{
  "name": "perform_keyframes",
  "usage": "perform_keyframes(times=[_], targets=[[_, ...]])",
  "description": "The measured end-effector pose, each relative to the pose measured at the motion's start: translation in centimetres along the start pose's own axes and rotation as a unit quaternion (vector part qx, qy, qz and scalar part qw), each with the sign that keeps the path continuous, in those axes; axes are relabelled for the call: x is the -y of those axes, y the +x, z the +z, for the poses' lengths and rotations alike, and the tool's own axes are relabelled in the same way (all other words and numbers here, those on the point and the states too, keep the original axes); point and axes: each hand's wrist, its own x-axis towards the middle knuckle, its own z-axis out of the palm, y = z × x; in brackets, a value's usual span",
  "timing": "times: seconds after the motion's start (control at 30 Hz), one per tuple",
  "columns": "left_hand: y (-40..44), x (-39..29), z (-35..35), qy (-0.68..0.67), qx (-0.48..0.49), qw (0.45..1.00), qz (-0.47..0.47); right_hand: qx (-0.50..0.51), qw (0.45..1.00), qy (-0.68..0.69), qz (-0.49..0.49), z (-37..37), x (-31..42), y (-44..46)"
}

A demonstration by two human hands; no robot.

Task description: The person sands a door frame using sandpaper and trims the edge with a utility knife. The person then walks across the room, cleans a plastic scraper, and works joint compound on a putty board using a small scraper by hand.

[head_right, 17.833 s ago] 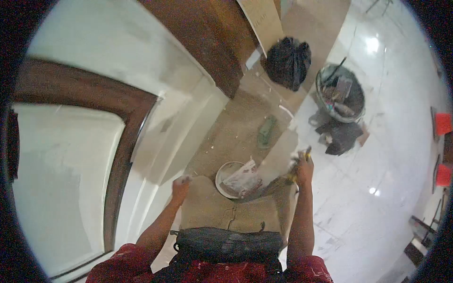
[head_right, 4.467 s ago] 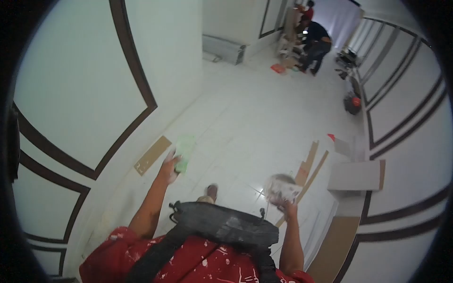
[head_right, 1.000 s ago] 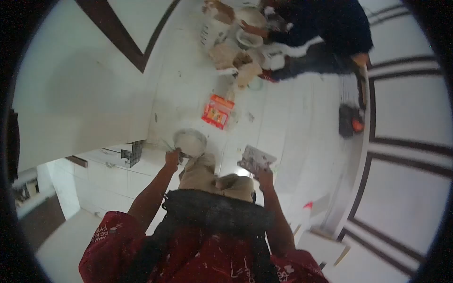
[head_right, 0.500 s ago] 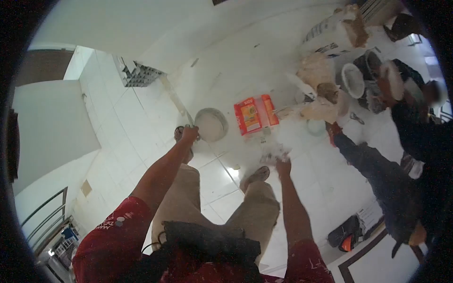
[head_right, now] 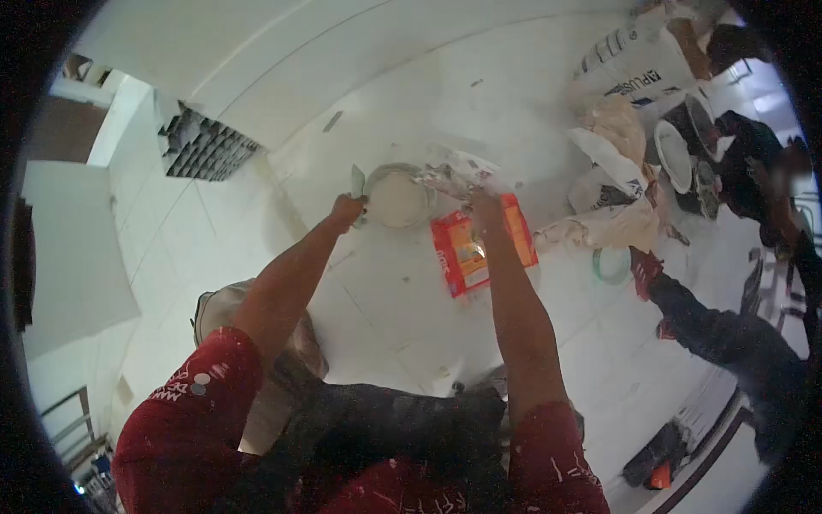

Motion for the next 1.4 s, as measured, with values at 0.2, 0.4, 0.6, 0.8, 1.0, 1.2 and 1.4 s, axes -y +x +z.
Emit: perform_keyframes(times=[0.2,0.4,0.6,0.8,1.0,1.2,1.4], targets=[[14.2,-2.0,-1.6,0.044,-0.147,0.973,0.171,-0.045,0.989,-0.139,0.019,3.6,-0.2,1.8],[12.3,-7.5,-2.5,-0.046,-0.051,0.988,0.135,0.033,0.932,-0.360,-0.001,12.0,7.2,-3.3],[10.4,-10.2,-7.6,-0.233,-0.001,0.967,0.101,0.212,0.806,-0.552,0.021,19.6,6.6,-2.1],[14.8,-3.6,-17.3,-0.172,0.027,0.983,0.064,0.192,0.656,-0.694,-0.225,24.2,3.0,9.4],[14.8,2.0,-22.9,-0.275,0.047,0.957,0.082,0.221,0.634,-0.673,-0.310,35.2,-0.8,19.3],[12.4,4.7,-23.0,-0.298,0.014,0.953,0.045,0.188,0.550,-0.687,-0.435,34.8,-6.8,24.1],[12.8,4.6,-20.8,-0.415,0.100,0.904,0.022,0.129,0.629,-0.698,-0.318,32.0,-7.4,21.5]])
